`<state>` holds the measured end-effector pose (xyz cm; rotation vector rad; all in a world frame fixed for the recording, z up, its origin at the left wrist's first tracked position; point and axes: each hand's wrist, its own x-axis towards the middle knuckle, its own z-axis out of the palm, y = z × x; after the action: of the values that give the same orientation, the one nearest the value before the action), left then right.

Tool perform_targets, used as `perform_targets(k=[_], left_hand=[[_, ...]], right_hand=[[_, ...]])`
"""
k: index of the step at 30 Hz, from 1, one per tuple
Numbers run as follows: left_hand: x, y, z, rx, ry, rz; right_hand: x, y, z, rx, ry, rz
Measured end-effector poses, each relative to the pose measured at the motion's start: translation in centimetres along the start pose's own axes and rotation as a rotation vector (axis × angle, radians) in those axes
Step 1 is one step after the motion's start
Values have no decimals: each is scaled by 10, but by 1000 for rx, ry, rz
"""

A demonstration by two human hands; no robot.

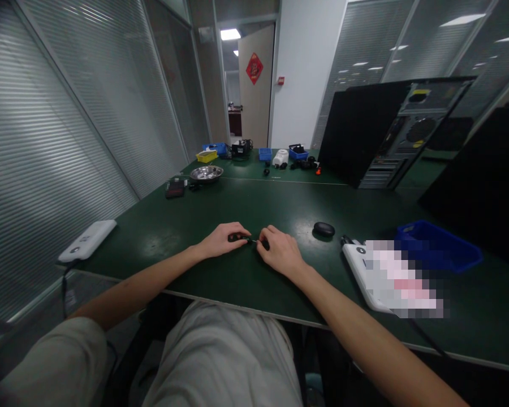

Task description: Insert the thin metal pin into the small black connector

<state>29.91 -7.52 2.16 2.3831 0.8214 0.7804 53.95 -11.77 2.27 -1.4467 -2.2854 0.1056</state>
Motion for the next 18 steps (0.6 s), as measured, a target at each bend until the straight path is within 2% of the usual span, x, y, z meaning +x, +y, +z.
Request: perform_targets(k=[18], left_hand=[[3,-5,0,-94,4,-33]], right_hand=[[-3,-2,5,-74,-36,-89]])
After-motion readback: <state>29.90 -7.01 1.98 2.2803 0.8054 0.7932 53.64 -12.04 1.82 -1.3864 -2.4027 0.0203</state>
